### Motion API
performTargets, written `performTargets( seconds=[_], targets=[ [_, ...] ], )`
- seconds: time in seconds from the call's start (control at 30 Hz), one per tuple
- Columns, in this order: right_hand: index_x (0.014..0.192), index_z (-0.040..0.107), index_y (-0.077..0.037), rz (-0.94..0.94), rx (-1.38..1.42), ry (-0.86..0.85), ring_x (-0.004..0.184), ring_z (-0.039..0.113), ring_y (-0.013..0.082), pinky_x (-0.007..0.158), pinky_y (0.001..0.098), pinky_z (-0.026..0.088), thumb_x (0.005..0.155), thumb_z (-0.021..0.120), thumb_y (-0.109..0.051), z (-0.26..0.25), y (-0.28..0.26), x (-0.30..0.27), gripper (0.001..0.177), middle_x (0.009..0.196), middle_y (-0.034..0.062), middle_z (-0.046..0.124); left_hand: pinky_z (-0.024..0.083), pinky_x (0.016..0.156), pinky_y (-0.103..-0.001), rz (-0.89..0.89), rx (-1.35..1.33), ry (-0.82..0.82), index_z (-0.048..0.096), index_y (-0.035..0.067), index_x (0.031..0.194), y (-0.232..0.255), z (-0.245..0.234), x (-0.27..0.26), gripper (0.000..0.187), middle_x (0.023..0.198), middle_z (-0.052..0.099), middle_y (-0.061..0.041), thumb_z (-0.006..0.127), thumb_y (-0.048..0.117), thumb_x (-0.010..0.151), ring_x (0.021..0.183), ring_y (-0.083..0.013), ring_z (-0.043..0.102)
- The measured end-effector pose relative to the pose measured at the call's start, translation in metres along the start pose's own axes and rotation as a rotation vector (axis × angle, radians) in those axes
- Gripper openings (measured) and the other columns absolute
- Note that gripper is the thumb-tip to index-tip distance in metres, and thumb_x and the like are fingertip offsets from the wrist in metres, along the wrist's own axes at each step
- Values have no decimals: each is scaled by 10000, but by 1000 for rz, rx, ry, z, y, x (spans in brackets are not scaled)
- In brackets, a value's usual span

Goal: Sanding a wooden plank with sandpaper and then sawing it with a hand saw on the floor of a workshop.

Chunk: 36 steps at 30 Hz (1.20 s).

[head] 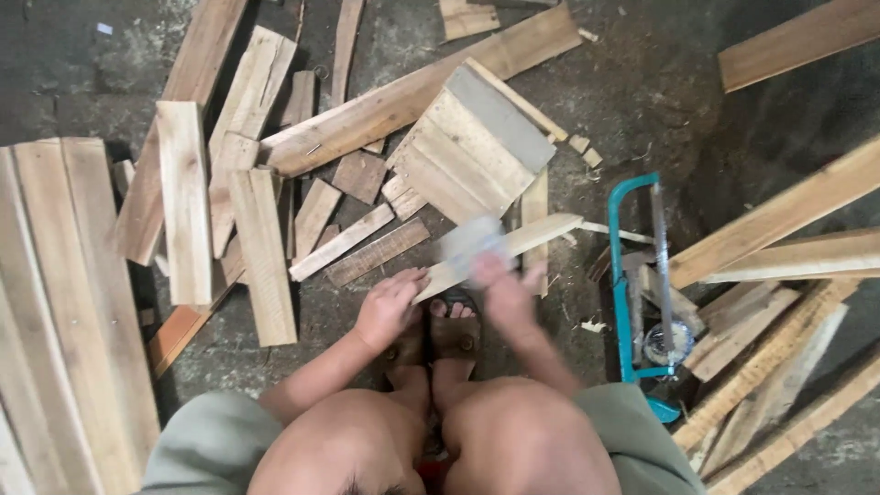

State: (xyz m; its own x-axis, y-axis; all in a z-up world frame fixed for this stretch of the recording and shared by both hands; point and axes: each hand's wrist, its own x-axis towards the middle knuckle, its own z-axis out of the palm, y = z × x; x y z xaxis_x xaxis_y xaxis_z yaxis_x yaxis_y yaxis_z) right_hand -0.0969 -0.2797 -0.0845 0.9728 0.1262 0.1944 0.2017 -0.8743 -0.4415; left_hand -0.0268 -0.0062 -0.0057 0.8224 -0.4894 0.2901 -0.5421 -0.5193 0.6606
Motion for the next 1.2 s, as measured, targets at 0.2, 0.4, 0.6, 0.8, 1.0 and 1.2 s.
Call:
performTargets(
  seconds=[0.2, 0.4, 0.6, 0.8, 1.0, 1.2],
  targets=[
    [1455, 626, -166, 435, -318, 188, 1238, 653, 165, 1216, 702, 11, 1064, 570, -172, -11, 61, -26, 395, 1332, -23, 729, 570, 853, -454, 162, 9, -23, 712, 128, 1108, 6, -13, 19, 217, 1246, 731, -108, 541, 241, 1039, 1145, -364, 695],
    [1233, 698, -326, 227, 118, -24, 1357, 575, 105, 1152, 666, -242, 1032, 547, -236, -2, 0, -13, 267, 1389, -146, 670, 556, 896, -457, 216, 57, -47, 694, 108, 1082, -6, -18, 13, 275, 1293, 708, -133, 469, 265, 1094, 1203, -379, 669],
    [1425, 583, -255, 648, -12, -136, 1420, 504, 123, 1143, 813, -44, 1094, 476, -237, -27, 40, -15, 349, 1452, -74, 628, 492, 1036, -581, 95, -98, -175, 618, 9, 1229, -15, -11, 1, 313, 1520, 497, -284, 541, -45, 931, 1316, -513, 526],
    [1413, 579, -265, 617, -18, -86, 1450, 456, 91, 1124, 819, 7, 1101, 458, -265, -15, 43, -11, 335, 1522, -147, 558, 387, 1136, -664, -739, -521, -151, 120, 17, 1626, -14, 2, -6, 1029, 1598, 329, -345, 545, -251, 728, 1421, -553, 354],
    [1404, 578, -268, 613, -9, -104, 1442, 471, 106, 1133, 804, -13, 1124, 411, -292, -18, 42, -11, 327, 1516, -139, 566, 650, 792, -528, -1448, -1232, 100, 574, 117, 1253, -46, 35, -32, 311, 1168, 742, -132, 378, 319, 1119, 933, -291, 771],
    [1400, 585, -232, 612, 7, -91, 1445, 471, 138, 1132, 794, 1, 1138, 402, -268, -25, 38, -6, 322, 1525, -91, 569, 574, 901, -602, -1409, -1342, 52, 557, 111, 1368, -16, 14, -7, 659, 1288, 687, -192, 340, 641, 1042, 1104, -364, 719]
  ],
)
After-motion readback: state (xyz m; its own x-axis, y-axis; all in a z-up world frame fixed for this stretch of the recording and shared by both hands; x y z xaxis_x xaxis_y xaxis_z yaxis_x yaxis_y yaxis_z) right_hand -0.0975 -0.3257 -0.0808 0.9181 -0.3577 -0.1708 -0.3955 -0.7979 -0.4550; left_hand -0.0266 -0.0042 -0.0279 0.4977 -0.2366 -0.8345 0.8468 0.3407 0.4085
